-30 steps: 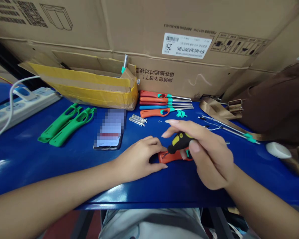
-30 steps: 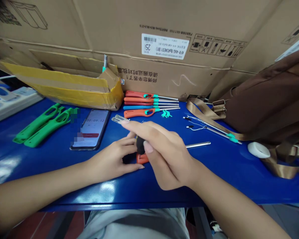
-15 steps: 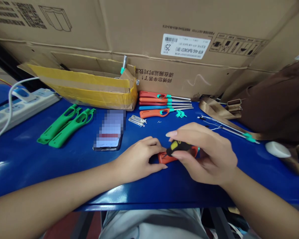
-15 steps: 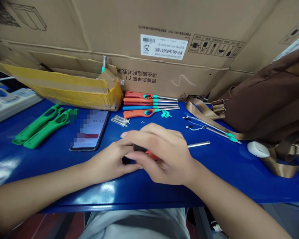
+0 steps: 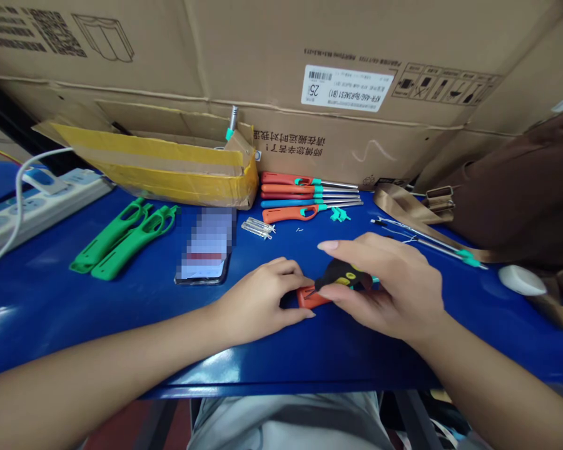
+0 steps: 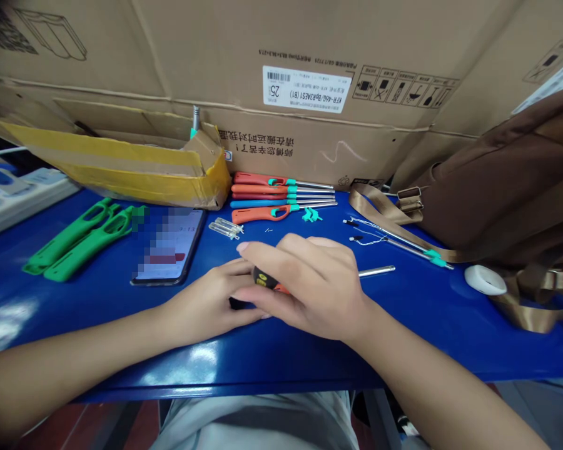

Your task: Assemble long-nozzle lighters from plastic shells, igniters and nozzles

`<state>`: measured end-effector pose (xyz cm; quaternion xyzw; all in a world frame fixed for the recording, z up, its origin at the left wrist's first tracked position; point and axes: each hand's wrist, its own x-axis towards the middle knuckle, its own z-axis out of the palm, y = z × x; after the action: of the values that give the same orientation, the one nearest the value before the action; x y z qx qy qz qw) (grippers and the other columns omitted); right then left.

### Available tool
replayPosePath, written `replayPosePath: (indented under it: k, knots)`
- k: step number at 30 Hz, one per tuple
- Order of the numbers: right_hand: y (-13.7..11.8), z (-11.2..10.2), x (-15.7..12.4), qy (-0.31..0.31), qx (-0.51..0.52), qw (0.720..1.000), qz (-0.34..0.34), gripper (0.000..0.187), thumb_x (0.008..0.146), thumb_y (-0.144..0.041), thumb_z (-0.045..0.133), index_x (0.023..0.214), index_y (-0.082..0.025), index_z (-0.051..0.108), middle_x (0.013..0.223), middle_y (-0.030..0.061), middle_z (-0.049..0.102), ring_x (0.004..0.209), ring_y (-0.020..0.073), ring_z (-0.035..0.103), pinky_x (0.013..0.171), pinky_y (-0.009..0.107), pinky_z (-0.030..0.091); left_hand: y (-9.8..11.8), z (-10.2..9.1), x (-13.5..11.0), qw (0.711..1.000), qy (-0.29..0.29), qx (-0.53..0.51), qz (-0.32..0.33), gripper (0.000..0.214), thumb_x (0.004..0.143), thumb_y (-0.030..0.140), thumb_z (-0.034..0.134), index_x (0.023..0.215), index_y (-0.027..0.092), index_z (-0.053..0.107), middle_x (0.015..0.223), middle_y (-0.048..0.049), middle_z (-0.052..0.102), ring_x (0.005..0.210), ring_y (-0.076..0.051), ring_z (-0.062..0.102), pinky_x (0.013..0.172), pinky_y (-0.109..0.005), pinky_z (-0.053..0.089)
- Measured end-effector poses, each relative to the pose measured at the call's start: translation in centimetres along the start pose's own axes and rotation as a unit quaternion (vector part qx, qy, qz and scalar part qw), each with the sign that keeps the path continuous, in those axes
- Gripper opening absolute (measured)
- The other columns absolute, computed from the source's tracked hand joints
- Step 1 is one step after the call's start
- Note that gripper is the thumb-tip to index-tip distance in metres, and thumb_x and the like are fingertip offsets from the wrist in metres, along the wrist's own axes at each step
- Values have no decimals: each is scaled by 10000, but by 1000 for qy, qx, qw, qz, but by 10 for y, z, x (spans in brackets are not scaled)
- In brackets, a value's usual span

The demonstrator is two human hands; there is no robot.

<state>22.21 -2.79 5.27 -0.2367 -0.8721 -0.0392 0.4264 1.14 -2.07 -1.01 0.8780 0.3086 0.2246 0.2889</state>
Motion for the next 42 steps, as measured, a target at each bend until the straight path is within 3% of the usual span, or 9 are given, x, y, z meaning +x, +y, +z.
replayPosePath:
  k: [4,6,10,15,21,26,31,37,42]
  knots:
    - [0,0,0,-7,116,993,17,345,1000,-159,454,1319,-133,582,1149,133,723,1056,213,685,840,353,581,-1,-1,0,1000,-2,-2,-4,318,905,337,739,1184,188,712,1129,-81,682,1092,-255,626,967,-394,526]
    - [0,0,1,1,129,992,15,315,984,-162,525,1289,-151,604,1043,95,735,931,183,696,764,313,584,0,-1,0,1000,0,-4,-6,304,905,331,737,1169,183,714,1144,-85,685,1094,-257,633,965,-397,529]
    - [0,-1,1,-6,1,1000,-10,249,961,-296,662,1182,-181,652,802,23,701,667,143,643,577,258,525,1,-1,0,1000,0,-8,-9,248,922,307,709,1141,191,714,1157,-80,688,1074,-248,649,933,-386,537]
    - [0,2,-1,-21,99,995,-14,403,983,-156,456,1378,-159,536,1182,124,730,1057,208,701,800,343,596,2,-1,0,1000,3,-7,-5,192,912,327,722,1040,182,726,1140,-83,691,1078,-257,643,957,-404,529]
    - [-2,0,1,-9,-6,1000,-3,248,938,-292,701,1148,-171,647,806,23,714,671,135,655,592,251,529,1,0,0,1000,6,-8,-9,264,911,292,720,1155,191,707,1074,-66,683,1026,-231,643,919,-373,541]
    - [-3,0,1,-23,132,991,-11,350,986,-145,472,1323,-118,566,1122,127,731,1025,190,699,808,320,587,1,0,1,1000,6,-6,-4,247,905,319,727,1110,182,724,1107,-82,693,1060,-249,647,941,-382,538]
    - [-4,-1,0,-29,28,999,-3,244,943,-255,685,1175,-184,655,799,17,686,695,140,652,603,257,528,2,-1,2,1000,-6,-21,-15,265,901,306,728,1152,223,715,1100,-62,704,1063,-250,656,935,-373,549]
    - [-2,1,-1,-37,141,989,2,440,955,-112,474,1392,-131,522,1207,127,712,1103,200,678,883,343,577,1,-1,1,1000,-8,-18,-20,272,903,322,731,1137,184,724,1133,-89,699,1089,-265,644,979,-418,531]
    - [-5,2,-1,-44,67,997,2,268,972,-217,602,1239,-210,625,1001,59,725,871,166,696,708,282,558,2,-1,2,999,-12,-29,-16,269,902,291,724,1152,193,702,1084,-69,699,1049,-249,647,938,-388,545]
